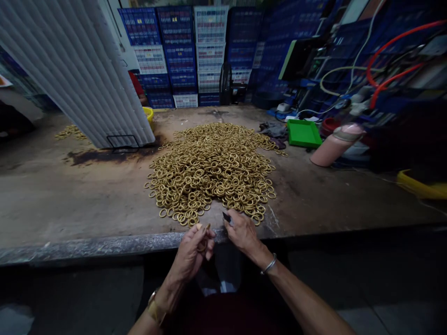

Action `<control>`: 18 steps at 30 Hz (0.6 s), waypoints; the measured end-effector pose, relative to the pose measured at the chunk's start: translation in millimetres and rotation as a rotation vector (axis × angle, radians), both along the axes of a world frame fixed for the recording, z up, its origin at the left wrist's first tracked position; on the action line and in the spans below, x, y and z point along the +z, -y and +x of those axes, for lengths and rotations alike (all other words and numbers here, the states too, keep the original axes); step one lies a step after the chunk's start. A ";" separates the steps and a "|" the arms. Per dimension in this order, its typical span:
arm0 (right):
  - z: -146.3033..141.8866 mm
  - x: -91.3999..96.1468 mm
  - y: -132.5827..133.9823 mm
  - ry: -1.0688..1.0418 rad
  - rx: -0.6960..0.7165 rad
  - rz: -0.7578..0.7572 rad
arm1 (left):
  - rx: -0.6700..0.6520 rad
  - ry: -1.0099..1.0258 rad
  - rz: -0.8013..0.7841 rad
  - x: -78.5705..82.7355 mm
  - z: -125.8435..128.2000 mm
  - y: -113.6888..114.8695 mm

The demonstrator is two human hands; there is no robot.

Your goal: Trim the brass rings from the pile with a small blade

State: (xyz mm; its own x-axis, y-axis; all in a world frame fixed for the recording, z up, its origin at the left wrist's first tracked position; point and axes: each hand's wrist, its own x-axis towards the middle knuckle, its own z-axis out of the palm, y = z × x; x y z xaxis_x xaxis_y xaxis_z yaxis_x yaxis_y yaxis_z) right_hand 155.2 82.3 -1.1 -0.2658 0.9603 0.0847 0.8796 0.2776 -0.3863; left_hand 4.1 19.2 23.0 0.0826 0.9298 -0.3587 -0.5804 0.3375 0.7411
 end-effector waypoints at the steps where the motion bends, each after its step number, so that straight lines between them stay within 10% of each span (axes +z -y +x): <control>1: 3.6 0.5 -0.5 0.011 -0.058 0.018 | 0.015 0.018 -0.032 -1.2 -0.4 -1.0; 18: 4.3 2.5 -7.6 -0.017 -0.164 -0.033 | 0.017 0.147 -0.240 -16.4 3.4 -7.0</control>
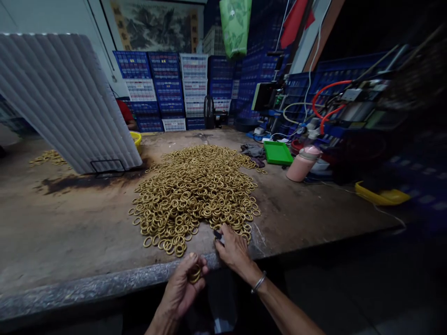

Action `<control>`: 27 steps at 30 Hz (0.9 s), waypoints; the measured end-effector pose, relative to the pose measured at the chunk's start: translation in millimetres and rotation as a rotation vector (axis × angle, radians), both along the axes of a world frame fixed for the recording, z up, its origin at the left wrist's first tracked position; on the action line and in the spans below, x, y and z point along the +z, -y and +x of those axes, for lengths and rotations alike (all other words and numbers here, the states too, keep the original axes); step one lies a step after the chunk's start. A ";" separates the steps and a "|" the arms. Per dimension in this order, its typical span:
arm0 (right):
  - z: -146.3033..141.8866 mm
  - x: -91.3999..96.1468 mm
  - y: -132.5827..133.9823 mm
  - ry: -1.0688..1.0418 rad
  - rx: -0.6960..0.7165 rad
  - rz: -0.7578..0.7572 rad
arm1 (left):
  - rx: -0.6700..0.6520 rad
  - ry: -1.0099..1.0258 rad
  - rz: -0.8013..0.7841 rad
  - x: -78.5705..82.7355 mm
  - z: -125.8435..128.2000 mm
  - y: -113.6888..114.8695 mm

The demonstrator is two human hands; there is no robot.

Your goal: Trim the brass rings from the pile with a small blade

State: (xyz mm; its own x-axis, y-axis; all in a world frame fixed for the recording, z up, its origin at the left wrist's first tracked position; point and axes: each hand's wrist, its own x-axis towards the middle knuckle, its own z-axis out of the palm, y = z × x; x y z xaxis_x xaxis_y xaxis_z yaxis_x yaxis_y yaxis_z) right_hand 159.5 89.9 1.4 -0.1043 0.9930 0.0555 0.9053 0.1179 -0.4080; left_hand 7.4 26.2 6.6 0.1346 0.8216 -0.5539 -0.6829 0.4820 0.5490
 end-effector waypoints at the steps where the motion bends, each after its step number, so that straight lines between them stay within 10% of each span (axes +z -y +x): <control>1: -0.9 -0.9 -0.3 -0.029 0.011 -0.005 | -0.007 -0.018 0.035 0.4 2.1 -0.1; 11: -24.4 2.8 12.3 -0.847 0.104 -0.262 | 0.012 -0.535 0.285 -1.4 10.9 -1.6; 20: -22.1 6.1 14.7 -0.762 0.171 -0.236 | 0.051 -0.937 0.621 -3.4 5.9 -3.4; 27: -23.6 1.7 13.8 -0.847 0.148 -0.303 | -0.183 -0.535 0.331 0.1 2.9 -0.5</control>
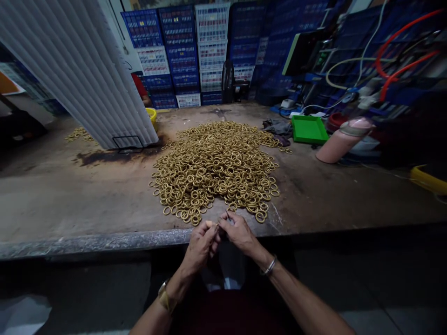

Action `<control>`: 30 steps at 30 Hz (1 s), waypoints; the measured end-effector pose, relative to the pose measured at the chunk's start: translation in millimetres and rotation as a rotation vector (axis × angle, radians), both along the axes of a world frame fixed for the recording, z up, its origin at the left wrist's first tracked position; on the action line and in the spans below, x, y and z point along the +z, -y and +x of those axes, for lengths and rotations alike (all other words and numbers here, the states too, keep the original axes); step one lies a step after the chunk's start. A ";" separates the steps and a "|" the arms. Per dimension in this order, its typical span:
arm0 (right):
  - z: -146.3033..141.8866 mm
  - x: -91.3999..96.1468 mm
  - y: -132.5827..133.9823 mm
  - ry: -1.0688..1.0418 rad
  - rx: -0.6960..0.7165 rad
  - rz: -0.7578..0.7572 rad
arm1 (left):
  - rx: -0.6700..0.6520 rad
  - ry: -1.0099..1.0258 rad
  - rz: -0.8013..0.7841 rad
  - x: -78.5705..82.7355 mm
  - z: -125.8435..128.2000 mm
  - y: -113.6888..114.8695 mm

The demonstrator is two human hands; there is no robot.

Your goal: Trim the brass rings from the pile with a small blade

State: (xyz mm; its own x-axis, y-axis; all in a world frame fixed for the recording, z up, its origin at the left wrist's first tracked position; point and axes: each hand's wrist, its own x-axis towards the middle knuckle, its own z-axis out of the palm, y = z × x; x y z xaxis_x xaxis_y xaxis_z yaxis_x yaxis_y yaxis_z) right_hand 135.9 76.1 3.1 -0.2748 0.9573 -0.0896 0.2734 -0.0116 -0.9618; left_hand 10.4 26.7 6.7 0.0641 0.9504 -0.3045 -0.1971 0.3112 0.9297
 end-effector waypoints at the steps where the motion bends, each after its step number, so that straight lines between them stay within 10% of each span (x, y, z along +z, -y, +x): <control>1: 0.7 -0.6 -0.5 0.000 -0.002 -0.014 | -0.004 0.063 -0.019 0.2 -0.1 0.4; 10: 11.3 -5.2 8.0 0.386 0.236 0.348 | 0.016 0.004 0.042 -3.6 0.7 0.1; 18: 10.4 1.1 8.0 0.634 0.284 0.374 | 0.040 -0.098 0.150 -4.0 -1.3 2.7; 30: 21.8 -6.9 -12.4 0.902 -0.128 0.349 | 0.057 0.381 -0.064 5.1 0.3 7.9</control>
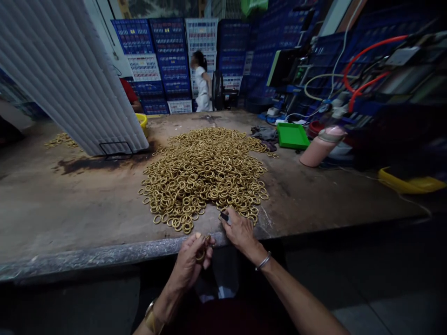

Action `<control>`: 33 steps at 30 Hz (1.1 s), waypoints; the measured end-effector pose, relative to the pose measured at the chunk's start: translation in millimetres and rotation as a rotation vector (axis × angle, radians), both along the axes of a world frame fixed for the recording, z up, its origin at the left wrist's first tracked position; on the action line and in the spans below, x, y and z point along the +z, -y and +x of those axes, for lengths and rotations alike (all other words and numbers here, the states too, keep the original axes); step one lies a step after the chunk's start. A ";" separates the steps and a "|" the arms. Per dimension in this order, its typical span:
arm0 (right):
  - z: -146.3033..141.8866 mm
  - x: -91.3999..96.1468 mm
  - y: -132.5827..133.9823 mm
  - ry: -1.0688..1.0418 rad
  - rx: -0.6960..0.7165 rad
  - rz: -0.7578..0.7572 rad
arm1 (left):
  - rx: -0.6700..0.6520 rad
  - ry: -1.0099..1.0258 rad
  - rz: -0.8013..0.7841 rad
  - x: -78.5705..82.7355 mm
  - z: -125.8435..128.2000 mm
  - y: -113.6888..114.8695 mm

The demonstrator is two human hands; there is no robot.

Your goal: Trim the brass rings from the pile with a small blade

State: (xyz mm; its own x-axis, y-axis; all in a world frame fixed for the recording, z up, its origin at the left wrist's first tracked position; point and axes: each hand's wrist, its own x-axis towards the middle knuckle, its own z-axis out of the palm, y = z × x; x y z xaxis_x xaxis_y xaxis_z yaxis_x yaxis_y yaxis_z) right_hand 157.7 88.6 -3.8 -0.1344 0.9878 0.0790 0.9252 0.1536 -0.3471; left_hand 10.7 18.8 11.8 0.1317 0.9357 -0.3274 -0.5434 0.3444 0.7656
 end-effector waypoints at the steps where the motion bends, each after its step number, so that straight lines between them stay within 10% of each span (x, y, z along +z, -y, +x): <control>1: 0.4 1.4 -1.3 0.019 -0.005 -0.010 | 0.000 0.019 -0.005 -0.8 -0.5 -0.8; 9: 1.6 6.2 -5.2 -0.024 0.009 -0.044 | 0.014 0.217 -0.170 -1.6 -8.2 -5.5; 15: -0.3 2.9 -8.2 -0.303 0.073 -0.023 | 0.097 0.008 -0.072 -13.3 -4.7 -14.7; 23: -21.4 12.5 0.5 -1.074 0.055 -0.690 | 0.179 -0.613 0.375 -15.8 -7.8 -19.8; 33: -20.2 15.2 9.5 -1.301 0.077 -0.958 | 0.129 -0.681 0.423 -6.6 -7.0 -9.2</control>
State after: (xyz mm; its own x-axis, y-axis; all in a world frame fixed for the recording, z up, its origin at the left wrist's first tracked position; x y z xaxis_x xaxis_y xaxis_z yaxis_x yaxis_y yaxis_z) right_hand 137.6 79.0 11.4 -0.5214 0.7336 -0.4359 -0.0564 -0.5393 -0.8402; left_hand 3.7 28.0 5.3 -0.0862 0.9924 0.0883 0.0734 -0.0820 0.9939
